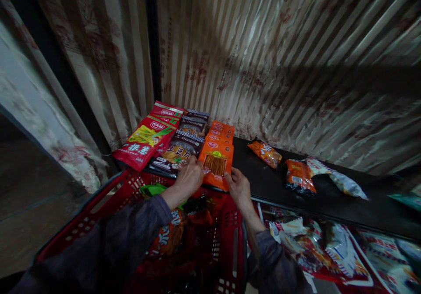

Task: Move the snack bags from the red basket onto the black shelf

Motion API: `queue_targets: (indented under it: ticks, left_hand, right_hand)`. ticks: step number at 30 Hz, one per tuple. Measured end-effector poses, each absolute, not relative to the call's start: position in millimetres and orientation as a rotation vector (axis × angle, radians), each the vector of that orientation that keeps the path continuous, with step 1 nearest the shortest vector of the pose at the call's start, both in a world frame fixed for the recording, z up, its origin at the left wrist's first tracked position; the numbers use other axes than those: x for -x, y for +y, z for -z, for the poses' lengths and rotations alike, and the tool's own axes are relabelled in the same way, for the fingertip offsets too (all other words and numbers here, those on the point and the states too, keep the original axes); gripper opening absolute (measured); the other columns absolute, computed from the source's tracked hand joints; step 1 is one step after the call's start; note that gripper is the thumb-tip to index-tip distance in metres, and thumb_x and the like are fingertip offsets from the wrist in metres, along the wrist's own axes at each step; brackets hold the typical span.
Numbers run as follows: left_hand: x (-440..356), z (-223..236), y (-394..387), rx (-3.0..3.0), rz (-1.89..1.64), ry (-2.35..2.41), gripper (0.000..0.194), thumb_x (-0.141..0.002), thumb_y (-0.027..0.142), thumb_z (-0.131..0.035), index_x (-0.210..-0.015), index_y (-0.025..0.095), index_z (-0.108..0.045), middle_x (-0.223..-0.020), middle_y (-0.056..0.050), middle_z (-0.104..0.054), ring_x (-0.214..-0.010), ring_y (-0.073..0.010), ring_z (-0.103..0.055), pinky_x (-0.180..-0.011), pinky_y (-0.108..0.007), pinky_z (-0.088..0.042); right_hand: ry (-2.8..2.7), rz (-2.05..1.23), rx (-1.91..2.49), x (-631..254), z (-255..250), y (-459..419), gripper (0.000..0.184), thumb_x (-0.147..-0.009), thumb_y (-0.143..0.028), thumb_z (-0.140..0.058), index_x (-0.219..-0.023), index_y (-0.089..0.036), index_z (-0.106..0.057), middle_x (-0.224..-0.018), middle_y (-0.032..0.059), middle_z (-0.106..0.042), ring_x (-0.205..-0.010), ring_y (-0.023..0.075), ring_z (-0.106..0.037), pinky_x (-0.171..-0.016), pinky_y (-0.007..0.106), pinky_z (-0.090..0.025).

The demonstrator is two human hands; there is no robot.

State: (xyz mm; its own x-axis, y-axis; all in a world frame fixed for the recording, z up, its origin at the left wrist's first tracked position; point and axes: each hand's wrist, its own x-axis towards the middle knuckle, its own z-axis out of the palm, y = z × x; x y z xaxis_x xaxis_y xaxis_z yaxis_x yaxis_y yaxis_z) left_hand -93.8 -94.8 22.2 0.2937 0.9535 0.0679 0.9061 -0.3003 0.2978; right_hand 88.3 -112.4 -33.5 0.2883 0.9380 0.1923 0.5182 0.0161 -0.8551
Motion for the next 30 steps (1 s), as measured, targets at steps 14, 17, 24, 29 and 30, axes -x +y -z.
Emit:
queue_targets:
  ticks: [14,17,24,29,30]
  left_hand:
    - [92,-16,-97,-2.655,-0.465,1.729,0.03,-0.094,0.017,-0.042,-0.107,0.012,-0.068,-0.112,-0.017,-0.063,-0.113,-0.031,-0.054,-0.083,-0.039,-0.052]
    - [88,-13,-94,-2.665,-0.531,1.646,0.033,-0.097,0.023,-0.04,-0.112,0.013,-0.067,-0.117,-0.015,-0.064,-0.114,-0.0283,-0.053,-0.091,-0.04,-0.049]
    - [80,-3,-92,-2.724,-0.523,1.585,0.043,-0.097,0.034,-0.039,-0.119,0.007,-0.064,-0.126,-0.021,-0.061,-0.112,-0.0315,-0.055,-0.096,-0.044,-0.044]
    - [78,-1,-94,-2.695,-0.527,1.638,0.045,-0.096,0.033,-0.041,-0.125,0.006,-0.061,-0.133,-0.022,-0.058,-0.115,-0.0346,-0.054,-0.095,-0.047,-0.043]
    - [78,0,-93,-2.688,-0.536,1.649,0.045,-0.096,0.033,-0.04,-0.126,0.006,-0.061,-0.133,-0.021,-0.058,-0.115,-0.0344,-0.054,-0.096,-0.047,-0.043]
  right_hand:
    - [-1.444,-0.272,1.783,-83,31,-110,0.053,-0.081,-0.039,-0.05,-0.127,-0.014,-0.057,-0.076,0.0034,-0.069,-0.065,0.0183,-0.061,-0.065,0.029,-0.046]
    - [-1.487,-0.205,1.816,-83,32,-111,0.051,-0.081,-0.036,-0.051,-0.127,-0.014,-0.058,-0.087,0.0072,-0.069,-0.071,0.0191,-0.062,-0.07,0.031,-0.049]
    - [-1.623,0.133,1.694,-66,13,-130,0.041,-0.088,-0.034,-0.049,-0.123,-0.018,-0.063,-0.122,0.0135,-0.06,-0.111,0.0273,-0.054,-0.094,0.042,-0.047]
    - [-1.689,0.022,1.647,-61,20,-132,0.036,-0.089,-0.032,-0.05,-0.118,-0.018,-0.066,-0.123,0.0138,-0.062,-0.112,0.0267,-0.056,-0.099,0.044,-0.046]
    - [-1.702,-0.001,1.657,-63,24,-130,0.035,-0.088,-0.03,-0.051,-0.116,-0.017,-0.067,-0.123,0.014,-0.063,-0.112,0.027,-0.056,-0.1,0.044,-0.046]
